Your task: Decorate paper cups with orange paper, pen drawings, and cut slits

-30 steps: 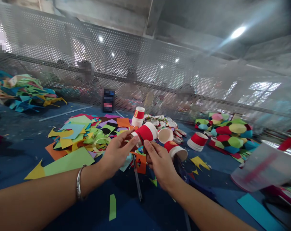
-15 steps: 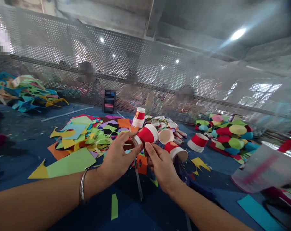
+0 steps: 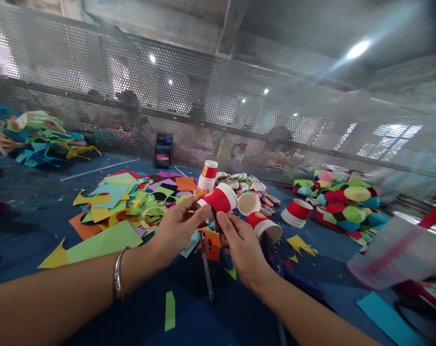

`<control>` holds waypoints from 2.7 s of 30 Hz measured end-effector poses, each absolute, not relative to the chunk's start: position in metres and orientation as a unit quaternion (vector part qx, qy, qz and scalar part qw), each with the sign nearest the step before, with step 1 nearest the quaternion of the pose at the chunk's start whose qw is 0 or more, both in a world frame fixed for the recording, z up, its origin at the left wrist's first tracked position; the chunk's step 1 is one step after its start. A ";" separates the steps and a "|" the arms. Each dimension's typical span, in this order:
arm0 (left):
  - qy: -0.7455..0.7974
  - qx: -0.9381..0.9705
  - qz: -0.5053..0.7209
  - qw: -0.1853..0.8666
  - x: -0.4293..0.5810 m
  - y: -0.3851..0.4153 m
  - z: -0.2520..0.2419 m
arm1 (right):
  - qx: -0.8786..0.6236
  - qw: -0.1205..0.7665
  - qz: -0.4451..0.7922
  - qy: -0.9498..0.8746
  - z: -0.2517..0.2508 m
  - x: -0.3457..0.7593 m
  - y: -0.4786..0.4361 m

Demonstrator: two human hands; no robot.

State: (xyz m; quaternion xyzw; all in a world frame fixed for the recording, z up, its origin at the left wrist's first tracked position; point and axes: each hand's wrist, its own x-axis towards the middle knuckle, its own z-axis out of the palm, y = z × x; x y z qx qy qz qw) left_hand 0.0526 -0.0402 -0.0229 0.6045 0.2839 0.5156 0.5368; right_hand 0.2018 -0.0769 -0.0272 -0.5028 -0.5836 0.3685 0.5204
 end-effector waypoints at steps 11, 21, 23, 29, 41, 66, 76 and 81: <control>0.320 0.670 0.532 0.406 0.045 -0.037 -0.019 | -0.489 0.516 0.392 -0.584 -0.027 0.202 -0.080; 0.337 0.730 0.526 0.277 0.041 -0.037 -0.025 | -0.432 0.544 0.498 -0.519 -0.026 0.196 -0.082; 0.345 0.721 0.530 0.284 0.042 -0.038 -0.024 | -0.431 0.549 0.501 -0.511 -0.025 0.195 -0.082; 0.327 0.666 0.537 0.403 0.050 -0.039 -0.023 | -0.435 0.558 0.498 -0.501 -0.027 0.196 -0.078; 0.336 0.645 0.542 0.422 0.051 -0.038 -0.022 | -0.436 0.549 0.499 -0.510 -0.024 0.197 -0.078; 0.330 0.714 0.560 0.261 0.041 -0.027 -0.024 | -0.444 0.525 0.515 -0.513 -0.022 0.202 -0.076; 0.326 0.725 0.553 0.249 0.045 -0.039 -0.024 | -0.441 0.543 0.504 -0.506 -0.021 0.199 -0.080; 0.347 0.739 0.539 0.206 0.046 -0.043 -0.025 | -0.449 0.553 0.495 -0.498 -0.024 0.197 -0.080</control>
